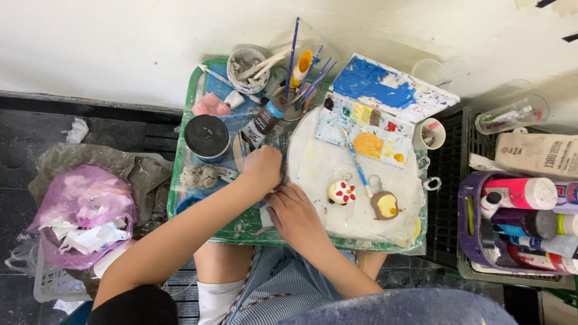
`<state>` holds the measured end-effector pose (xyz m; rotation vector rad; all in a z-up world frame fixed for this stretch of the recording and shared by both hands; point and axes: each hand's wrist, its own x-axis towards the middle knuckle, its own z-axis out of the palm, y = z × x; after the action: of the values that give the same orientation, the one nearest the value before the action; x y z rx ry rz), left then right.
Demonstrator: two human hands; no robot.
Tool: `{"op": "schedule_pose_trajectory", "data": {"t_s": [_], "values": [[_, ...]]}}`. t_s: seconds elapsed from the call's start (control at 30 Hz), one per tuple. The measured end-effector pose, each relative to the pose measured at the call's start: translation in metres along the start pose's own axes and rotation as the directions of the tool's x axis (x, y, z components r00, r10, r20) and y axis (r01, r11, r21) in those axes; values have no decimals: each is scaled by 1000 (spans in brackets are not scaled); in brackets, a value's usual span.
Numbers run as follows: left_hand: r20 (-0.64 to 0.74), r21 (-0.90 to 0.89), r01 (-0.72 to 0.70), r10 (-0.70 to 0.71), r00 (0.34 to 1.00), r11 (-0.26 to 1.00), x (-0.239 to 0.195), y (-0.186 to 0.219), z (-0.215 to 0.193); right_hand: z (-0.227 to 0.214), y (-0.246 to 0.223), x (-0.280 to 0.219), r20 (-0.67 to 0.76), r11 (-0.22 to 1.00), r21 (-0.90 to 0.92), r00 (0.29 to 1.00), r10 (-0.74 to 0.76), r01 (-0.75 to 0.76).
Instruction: The person paints clay figurines using a brush and a palette. They wipe the brush with a tissue, select various colors from a paint palette, and apply yellow and black paint to the surface of a bread-shaped figurine and a mushroom-shaped figurine.
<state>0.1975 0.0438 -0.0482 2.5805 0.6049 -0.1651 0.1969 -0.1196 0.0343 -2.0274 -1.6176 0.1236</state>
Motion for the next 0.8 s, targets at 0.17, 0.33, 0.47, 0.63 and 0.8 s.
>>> {"op": "schedule_pose_trajectory", "data": {"t_s": [0.17, 0.33, 0.47, 0.63, 0.8], "values": [[-103, -114, 15, -27, 994, 993, -42, -6, -38, -6, 8, -7, -65, 985, 168, 997, -33, 44], [-250, -105, 34, -60, 966, 994, -82, -14, -58, -10, 4, -10, -85, 978, 207, 996, -20, 38], [-310, -131, 34, -73, 948, 991, -123, -11, -71, -13, -2, -9, 51, 922, 279, 963, 264, -267], [-360, -253, -66, -31, 933, 965, -165, -5, -84, -9, 3, 1, -68, 753, 622, 944, 323, -213], [-303, -287, -117, 26, 953, 951, -183, -1, -79, -2, 16, 7, -26, 375, 913, 892, 451, -163]]}}
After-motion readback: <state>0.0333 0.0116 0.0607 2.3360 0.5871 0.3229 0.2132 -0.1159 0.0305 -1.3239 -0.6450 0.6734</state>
